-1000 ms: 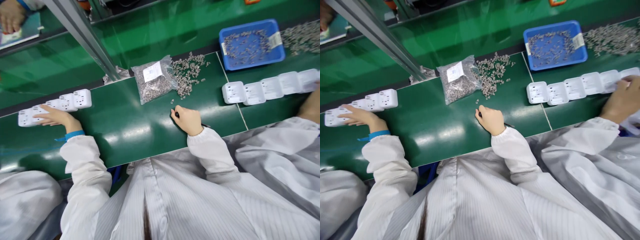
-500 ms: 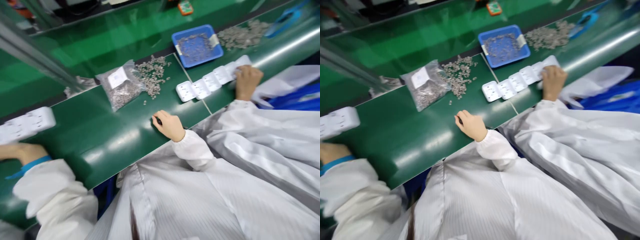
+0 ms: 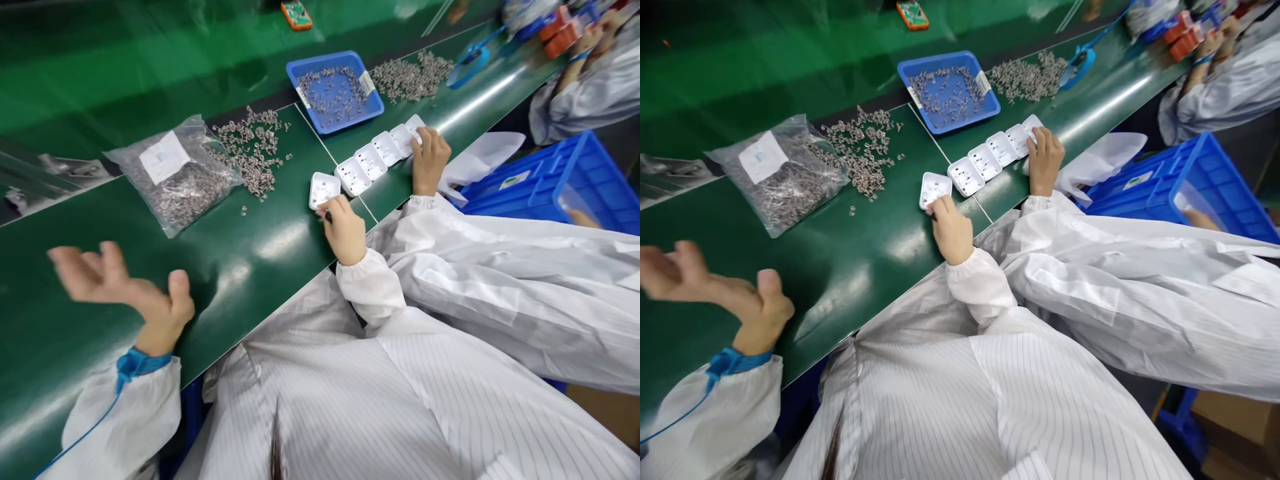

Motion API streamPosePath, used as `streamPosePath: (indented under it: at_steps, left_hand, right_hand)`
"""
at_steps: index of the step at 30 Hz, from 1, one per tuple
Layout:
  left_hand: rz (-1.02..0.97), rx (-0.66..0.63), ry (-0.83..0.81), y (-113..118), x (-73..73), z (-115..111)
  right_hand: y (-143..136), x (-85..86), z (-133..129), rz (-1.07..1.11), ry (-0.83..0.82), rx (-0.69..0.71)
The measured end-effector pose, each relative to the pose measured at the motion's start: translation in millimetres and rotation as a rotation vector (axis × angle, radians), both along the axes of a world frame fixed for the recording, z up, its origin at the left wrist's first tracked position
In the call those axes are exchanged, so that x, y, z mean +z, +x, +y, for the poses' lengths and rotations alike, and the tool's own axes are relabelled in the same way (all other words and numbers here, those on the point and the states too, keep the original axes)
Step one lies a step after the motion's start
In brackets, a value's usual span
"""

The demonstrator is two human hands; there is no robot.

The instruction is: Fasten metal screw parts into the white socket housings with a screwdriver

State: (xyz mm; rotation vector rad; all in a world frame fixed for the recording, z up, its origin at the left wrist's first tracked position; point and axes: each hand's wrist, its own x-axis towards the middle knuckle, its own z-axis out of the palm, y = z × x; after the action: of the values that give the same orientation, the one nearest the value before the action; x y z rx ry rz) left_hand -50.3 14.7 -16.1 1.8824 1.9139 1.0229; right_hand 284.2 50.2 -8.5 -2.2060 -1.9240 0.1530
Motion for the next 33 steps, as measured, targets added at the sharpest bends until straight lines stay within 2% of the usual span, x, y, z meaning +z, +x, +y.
streamPosePath:
  at_steps: [2, 3, 5, 8, 10, 13, 15, 18, 20, 22, 24, 28, 33]
  left_hand:
    - [0.058, -0.226, 0.143, 21.9, -11.1, 4.1]
    - [0.072, -0.353, 0.129, 30.5, -14.4, 6.6]
    - [0.055, -0.543, -0.025, 40.2, -16.8, 11.0]
    - [0.004, -0.665, -0.153, 38.6, -14.7, 15.1]
    - [-0.015, -0.704, -0.175, 33.1, -12.5, 15.8]
    - [0.01, -0.758, -0.19, 26.8, -11.1, 15.5]
    - [0.039, -0.811, -0.193, 25.3, -12.3, 15.1]
    - [0.11, -0.843, -0.166, 26.3, -16.6, 14.0]
    - [0.166, -0.832, -0.139, 28.4, -19.4, 13.0]
    - [0.191, -0.824, -0.122, 30.7, -20.5, 12.5]
    - [0.164, -0.817, -0.142, 32.7, -19.4, 12.8]
    - [0.035, -0.787, -0.285, 35.7, -14.3, 15.3]
    - [-0.045, -0.781, -0.335, 37.6, -12.8, 17.0]
  right_hand:
    - [-21.9, 8.6, -20.8, -0.015, -0.052, 0.142]
    - [-36.6, 12.8, -32.4, -0.027, -0.093, 0.229]
    - [-69.1, 19.3, -54.0, -0.03, -0.199, 0.399]
    - [-108.7, 23.2, -73.8, 0.028, -0.293, 0.572]
    - [-118.8, 25.1, -76.9, 0.075, -0.325, 0.629]
    - [-108.6, 33.7, -68.9, 0.246, -0.331, 0.662]
    - [-93.6, 45.2, -58.4, 0.492, -0.219, 0.637]
    - [-80.0, 65.8, -40.7, 0.998, 0.052, 0.57]
    - [-84.9, 73.9, -29.7, 1.335, 0.146, 0.559]
    - [-100.3, 72.7, -19.2, 1.526, 0.134, 0.559]
    - [-120.2, 63.8, -9.4, 1.603, 0.128, 0.549]
    - [-151.0, 43.9, 4.5, 1.735, 0.153, 0.518]
    - [-158.8, 26.6, 4.7, 1.512, 0.087, 0.417]
